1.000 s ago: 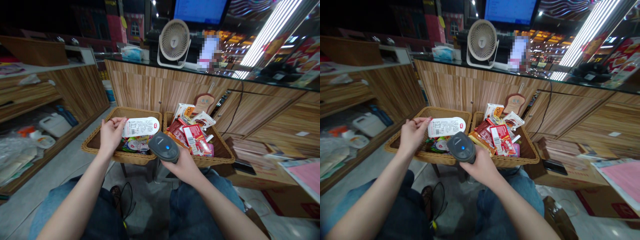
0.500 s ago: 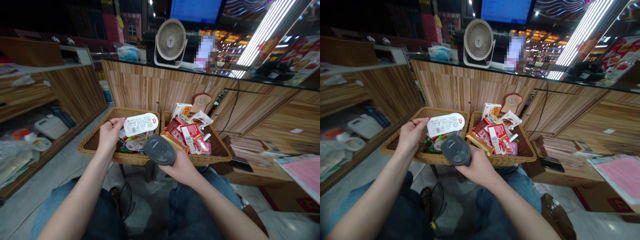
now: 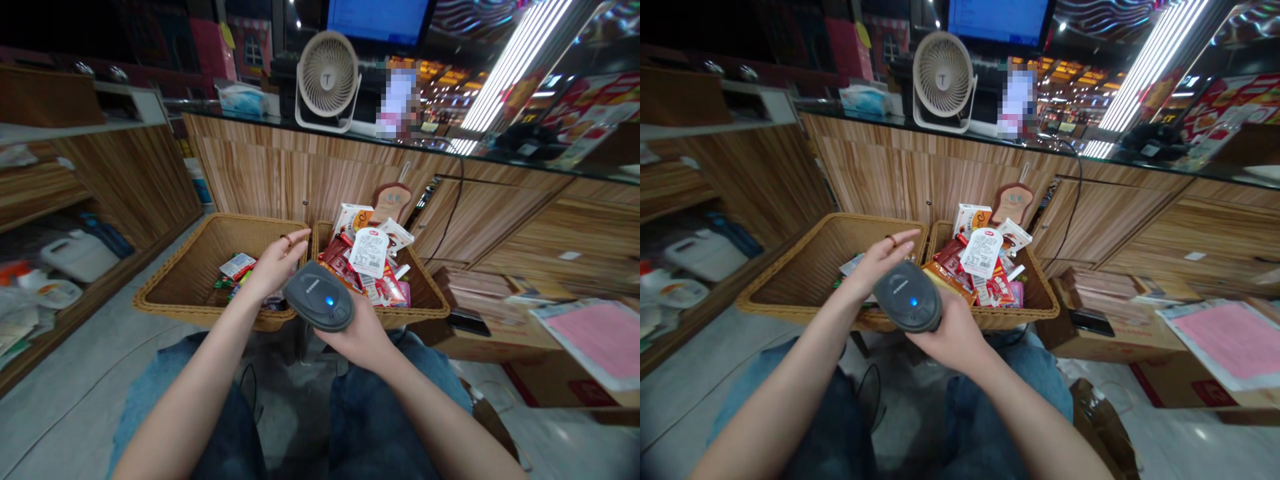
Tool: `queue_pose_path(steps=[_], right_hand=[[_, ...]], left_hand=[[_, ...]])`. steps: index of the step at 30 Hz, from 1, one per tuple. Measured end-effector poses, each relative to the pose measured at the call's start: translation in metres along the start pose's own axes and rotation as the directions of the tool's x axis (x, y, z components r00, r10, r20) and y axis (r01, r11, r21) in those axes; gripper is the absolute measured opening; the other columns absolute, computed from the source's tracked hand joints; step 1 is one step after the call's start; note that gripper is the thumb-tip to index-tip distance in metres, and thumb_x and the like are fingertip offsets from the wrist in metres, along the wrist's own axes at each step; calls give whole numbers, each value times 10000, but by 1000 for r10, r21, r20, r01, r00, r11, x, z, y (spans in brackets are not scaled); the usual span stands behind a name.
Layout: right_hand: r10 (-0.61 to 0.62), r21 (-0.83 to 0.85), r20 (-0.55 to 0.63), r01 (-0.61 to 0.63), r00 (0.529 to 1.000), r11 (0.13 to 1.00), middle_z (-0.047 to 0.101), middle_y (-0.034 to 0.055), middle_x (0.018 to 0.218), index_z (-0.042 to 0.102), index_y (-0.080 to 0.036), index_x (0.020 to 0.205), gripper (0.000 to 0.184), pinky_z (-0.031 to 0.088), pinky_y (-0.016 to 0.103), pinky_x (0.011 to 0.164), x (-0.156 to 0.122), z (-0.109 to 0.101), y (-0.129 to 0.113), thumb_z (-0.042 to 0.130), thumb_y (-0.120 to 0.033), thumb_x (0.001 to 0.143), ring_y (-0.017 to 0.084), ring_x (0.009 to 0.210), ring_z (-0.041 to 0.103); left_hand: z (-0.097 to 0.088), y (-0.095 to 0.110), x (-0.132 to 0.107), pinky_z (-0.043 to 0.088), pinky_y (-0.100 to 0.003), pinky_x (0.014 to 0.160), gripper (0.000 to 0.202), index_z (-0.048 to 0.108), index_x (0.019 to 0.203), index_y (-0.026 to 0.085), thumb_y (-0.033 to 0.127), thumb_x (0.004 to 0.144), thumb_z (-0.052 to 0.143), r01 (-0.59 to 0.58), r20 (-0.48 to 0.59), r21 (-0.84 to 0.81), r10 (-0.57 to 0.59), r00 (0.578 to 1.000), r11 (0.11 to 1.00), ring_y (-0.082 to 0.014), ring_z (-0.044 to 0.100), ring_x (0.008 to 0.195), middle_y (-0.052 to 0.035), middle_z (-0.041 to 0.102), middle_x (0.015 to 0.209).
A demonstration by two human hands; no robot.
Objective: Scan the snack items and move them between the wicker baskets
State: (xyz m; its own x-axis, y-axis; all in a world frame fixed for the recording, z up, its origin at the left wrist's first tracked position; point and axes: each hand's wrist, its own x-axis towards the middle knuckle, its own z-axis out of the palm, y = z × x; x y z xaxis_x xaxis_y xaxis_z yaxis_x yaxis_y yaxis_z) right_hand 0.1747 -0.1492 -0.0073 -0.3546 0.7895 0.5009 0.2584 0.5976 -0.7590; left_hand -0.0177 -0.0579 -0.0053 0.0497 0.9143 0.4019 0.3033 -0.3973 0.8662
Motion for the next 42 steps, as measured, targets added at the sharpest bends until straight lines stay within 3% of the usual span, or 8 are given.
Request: queue_pose_path(steps=[6,10,16,22,27,33,38,42], right_hand=[[53,-28,-61,-55,997,998,813,85,956,735,-183,975,170,622,386,811,-1,-2,6,712,-197,807,260,839,747],[61,-30,-94,-64,994,998,815,78,922,734,-185,940,144,625,381,781,3,-1,4,712,-215,801,252,799,741],[55,-14,-70,-56,996,998,810,84,988,717,-194,942,148,622,391,837,4,4,3,704,-205,795,262,874,758],[49,-22,-65,-50,997,998,803,97,1023,716,-193,961,165,618,399,853,5,8,4,709,-204,797,272,911,757],[63,-5,-58,-63,996,998,803,93,999,718,-194,964,159,617,406,864,4,8,5,710,-202,805,280,917,761],[78,3,-64,-78,995,997,806,92,1014,724,-190,984,180,617,396,855,3,6,6,712,-199,804,281,918,767],[88,2,-64,-88,994,996,814,94,983,731,-186,954,143,615,394,822,3,5,8,704,-218,817,276,874,761],[89,8,-62,-89,994,996,814,92,1024,733,-189,994,191,610,394,843,4,6,9,704,-212,807,278,912,760]], left_hand=[[-64,-26,0,522,-444,1037,550,683,1368,229,495,887,657,42,-138,355,8,990,934,-295,706,1083,-95,772,1131],[-89,-52,-10,394,-549,1145,560,675,1383,245,475,872,678,66,-34,710,-60,998,701,-358,616,1283,-136,743,1243],[-83,-66,-30,166,-704,1208,439,759,1228,249,512,887,677,-76,219,887,-269,938,456,-422,455,1449,-163,690,1391],[-67,-54,-24,65,-728,1214,432,794,1138,226,540,852,708,-133,323,914,-487,812,384,-429,446,1440,-164,693,1384],[-63,-55,-20,84,-687,1220,299,802,1094,245,400,869,679,-140,363,892,-499,787,429,-379,585,1326,-149,768,1229],[-75,-55,-21,441,-447,1066,366,818,1012,243,525,842,657,63,280,749,-401,872,659,-336,725,1085,-99,813,1051],[-81,-55,-21,553,-350,786,573,793,1003,177,601,620,841,332,-16,195,-335,942,923,-263,736,842,-97,804,971],[-74,-49,-21,567,-322,821,601,780,1042,156,494,572,941,274,-135,-225,-308,942,935,-204,730,846,-86,796,1008]])
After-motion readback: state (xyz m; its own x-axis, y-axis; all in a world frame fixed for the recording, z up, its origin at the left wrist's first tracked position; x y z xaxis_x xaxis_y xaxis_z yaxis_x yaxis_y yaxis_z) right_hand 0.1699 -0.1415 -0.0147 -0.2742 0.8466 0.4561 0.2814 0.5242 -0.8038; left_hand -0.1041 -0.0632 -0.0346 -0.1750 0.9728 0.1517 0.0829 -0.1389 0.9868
